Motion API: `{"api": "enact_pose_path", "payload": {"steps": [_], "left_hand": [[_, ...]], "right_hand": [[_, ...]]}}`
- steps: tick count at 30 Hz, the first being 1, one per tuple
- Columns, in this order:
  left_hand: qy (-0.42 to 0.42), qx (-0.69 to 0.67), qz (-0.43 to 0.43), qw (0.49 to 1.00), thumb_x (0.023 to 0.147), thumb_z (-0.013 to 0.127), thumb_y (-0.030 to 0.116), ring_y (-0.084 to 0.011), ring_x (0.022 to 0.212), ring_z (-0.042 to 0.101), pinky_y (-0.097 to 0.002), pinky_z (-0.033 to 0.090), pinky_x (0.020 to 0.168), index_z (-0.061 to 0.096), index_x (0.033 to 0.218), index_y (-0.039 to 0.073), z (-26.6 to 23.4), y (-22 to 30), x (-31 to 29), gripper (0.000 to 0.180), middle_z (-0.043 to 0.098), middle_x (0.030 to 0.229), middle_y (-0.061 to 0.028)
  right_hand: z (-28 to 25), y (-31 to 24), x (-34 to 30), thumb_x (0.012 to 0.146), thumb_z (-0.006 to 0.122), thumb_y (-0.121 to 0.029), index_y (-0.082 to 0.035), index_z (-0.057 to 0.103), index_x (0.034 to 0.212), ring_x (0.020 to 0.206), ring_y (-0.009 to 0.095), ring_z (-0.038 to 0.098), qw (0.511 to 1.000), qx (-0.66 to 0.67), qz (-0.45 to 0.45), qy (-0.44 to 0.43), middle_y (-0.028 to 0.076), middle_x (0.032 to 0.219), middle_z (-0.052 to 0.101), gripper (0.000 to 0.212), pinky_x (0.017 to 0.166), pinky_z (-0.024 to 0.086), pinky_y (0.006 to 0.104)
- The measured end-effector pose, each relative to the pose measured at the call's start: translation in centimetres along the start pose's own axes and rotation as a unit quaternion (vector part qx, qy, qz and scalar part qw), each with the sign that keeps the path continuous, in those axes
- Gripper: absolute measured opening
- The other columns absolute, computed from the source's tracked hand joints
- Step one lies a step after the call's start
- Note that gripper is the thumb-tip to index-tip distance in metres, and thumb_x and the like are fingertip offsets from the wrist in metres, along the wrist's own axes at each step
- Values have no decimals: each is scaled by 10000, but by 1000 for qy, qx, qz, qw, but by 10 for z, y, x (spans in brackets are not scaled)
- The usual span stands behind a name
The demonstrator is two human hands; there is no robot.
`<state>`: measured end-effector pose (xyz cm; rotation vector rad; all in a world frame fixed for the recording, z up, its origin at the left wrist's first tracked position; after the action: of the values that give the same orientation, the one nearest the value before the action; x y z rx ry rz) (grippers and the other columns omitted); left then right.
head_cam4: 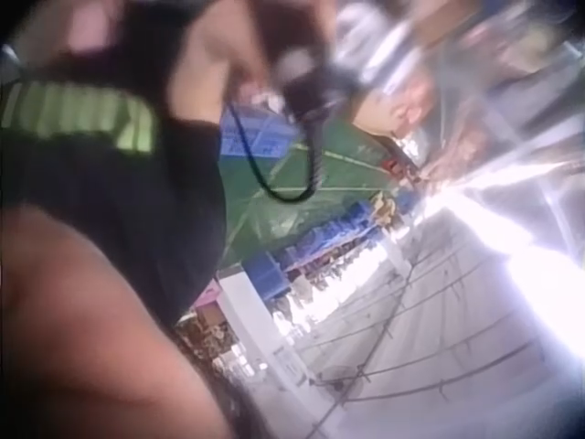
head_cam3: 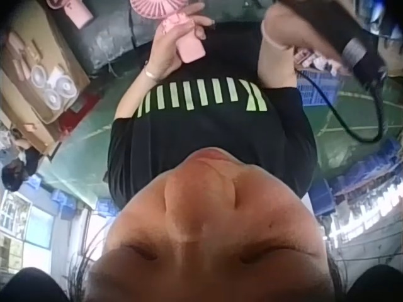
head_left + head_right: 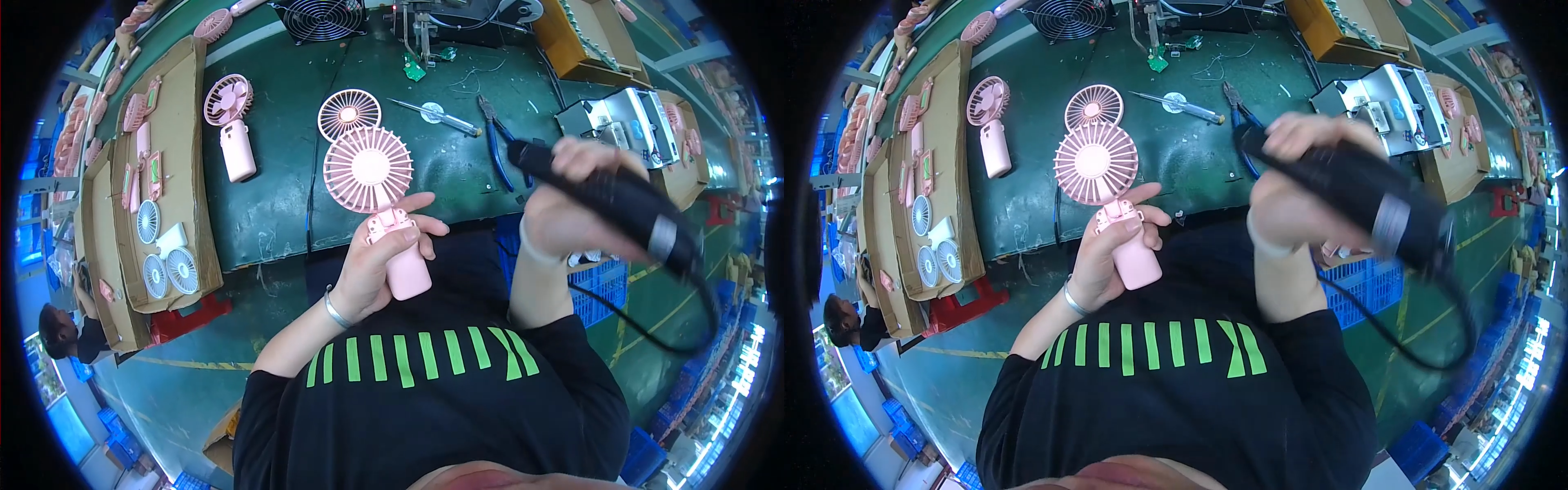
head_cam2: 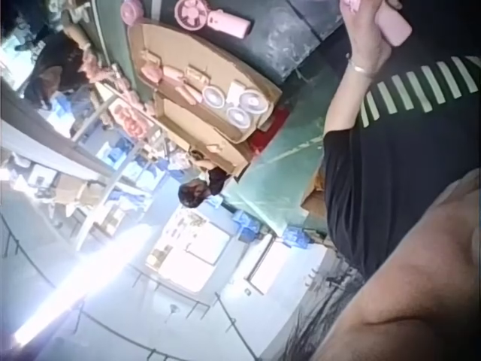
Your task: The person assembles portable electric fans by placing batteries and circuit boards into the handle housings, snapping the casings together, and securing screws using an electric screwdriver. The person then tests the fans and electronic components by hand.
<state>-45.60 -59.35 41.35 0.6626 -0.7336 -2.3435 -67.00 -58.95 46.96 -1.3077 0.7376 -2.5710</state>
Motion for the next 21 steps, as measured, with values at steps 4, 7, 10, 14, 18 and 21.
{"api": "enact_pose_path", "payload": {"steps": [4, 7, 10, 14, 18, 21], "left_hand": [[-81, -96, -6, 992, 947, 526, 214, -131, 743, 569, -270, 487, 682, 451, 1335, -37, -8, -2, 1, 468, 650, 1046, -145], [-72, -130, 34, 988, 1007, 410, 379, -175, 818, 585, -308, 500, 757, 444, 1343, -19, -9, 0, 8, 521, 592, 1205, -184], [8, -144, 9, 990, 1012, 428, 351, -224, 1000, 618, -332, 509, 871, 407, 1371, -12, -9, -3, 9, 511, 541, 1324, -213], [3, -133, 25, 991, 913, 639, 91, -316, 1276, 509, -438, 434, 1068, 352, 1419, 47, -20, -5, 12, 584, 491, 1384, -237], [50, -123, 61, 989, 905, 655, 114, -344, 1326, 450, -495, 365, 1122, 354, 1431, 93, -14, -3, 17, 606, 454, 1409, -229], [70, -97, 99, 988, 967, 579, 276, -302, 1310, 465, -449, 370, 1118, 364, 1417, 81, -12, -4, 19, 536, 466, 1404, -187]], "right_hand": [[-42, 33, 14, 1002, 549, -307, -19, 369, 1268, 982, 230, 568, 989, -119, 34, 83, 142, 1005, 607, 431, 969, 417, 422], [-62, 41, 0, 982, 575, -116, -18, 360, 1276, 1087, 231, 559, 968, -125, 147, 161, 149, 1049, 609, 377, 1063, 372, 433], [-77, 32, -13, 974, 609, -206, 8, 420, 1223, 1082, 236, 575, 943, -117, 232, 206, 155, 1071, 607, 379, 1005, 445, 428], [-96, 26, -19, 1031, 434, -417, 55, 585, 1038, 716, 171, 616, 854, -162, 469, 154, 134, 883, 655, 496, 627, 482, 266], [-83, 20, -33, 1041, 395, -422, 33, 630, 937, 495, 76, 494, 839, -140, 517, 97, 71, 707, 632, 523, 435, 316, 191], [-24, 10, -56, 936, 613, -200, -23, 653, 936, 634, 138, 580, 857, -287, 403, -147, 60, 815, 636, 182, 566, 456, 253]]}}
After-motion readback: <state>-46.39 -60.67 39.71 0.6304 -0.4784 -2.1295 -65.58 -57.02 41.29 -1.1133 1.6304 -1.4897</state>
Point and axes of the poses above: each hand's wrist, its own x-axis towards the middle knuckle, its own z-axis out of the palm, y = z × x, the point moved 1 cm from there along x, towards the middle knuckle
